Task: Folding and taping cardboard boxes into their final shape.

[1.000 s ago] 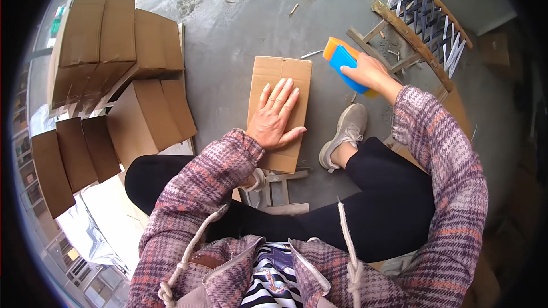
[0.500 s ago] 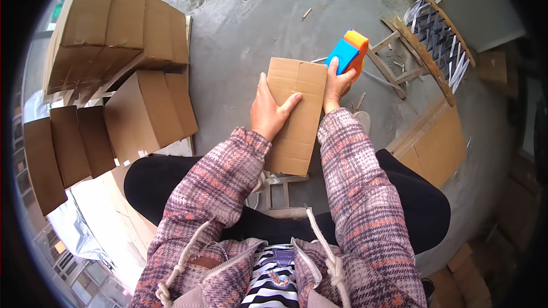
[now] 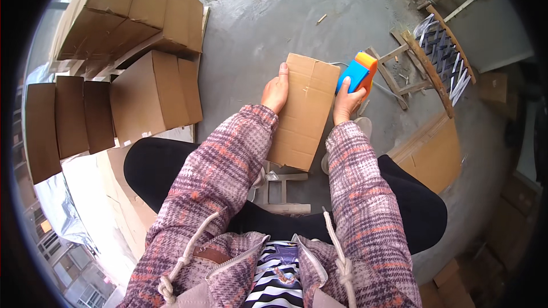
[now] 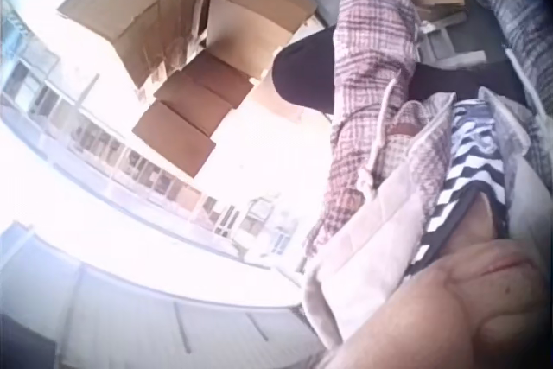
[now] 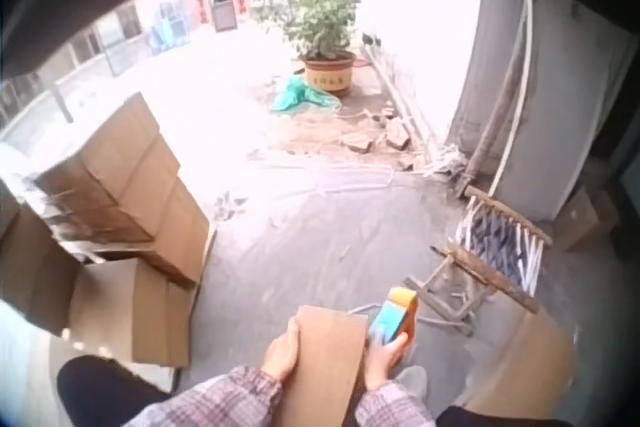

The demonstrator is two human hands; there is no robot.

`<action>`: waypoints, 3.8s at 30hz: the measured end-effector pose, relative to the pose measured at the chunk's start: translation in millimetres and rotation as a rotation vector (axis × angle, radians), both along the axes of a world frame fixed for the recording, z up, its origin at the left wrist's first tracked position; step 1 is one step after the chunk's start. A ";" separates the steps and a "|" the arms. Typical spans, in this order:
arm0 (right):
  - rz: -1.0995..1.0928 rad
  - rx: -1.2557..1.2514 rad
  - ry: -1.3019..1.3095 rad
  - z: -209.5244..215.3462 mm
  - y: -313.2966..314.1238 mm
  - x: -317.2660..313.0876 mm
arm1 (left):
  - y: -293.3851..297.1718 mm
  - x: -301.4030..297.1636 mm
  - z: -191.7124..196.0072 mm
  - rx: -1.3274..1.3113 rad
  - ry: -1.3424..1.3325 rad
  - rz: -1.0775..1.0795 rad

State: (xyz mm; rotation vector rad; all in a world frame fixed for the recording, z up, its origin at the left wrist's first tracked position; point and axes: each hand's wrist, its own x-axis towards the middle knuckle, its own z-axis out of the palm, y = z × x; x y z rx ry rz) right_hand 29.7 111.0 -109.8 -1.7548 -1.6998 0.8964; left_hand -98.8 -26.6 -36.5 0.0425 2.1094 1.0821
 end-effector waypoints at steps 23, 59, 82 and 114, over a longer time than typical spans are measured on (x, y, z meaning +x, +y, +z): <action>1.144 -0.283 0.122 238.8 -65.9 90.3 | -113.9 45.3 145.9 0.810 -0.219 -0.224; 1.091 -0.390 0.045 230.1 -89.1 82.1 | -130.4 55.7 106.0 0.854 -0.155 -0.138; 1.129 -0.124 -0.207 252.4 -110.9 74.4 | -128.2 60.7 80.0 0.903 -0.413 -0.013; 1.036 -0.553 0.060 228.7 -82.4 89.4 | -140.2 50.7 89.1 0.975 -0.216 -0.334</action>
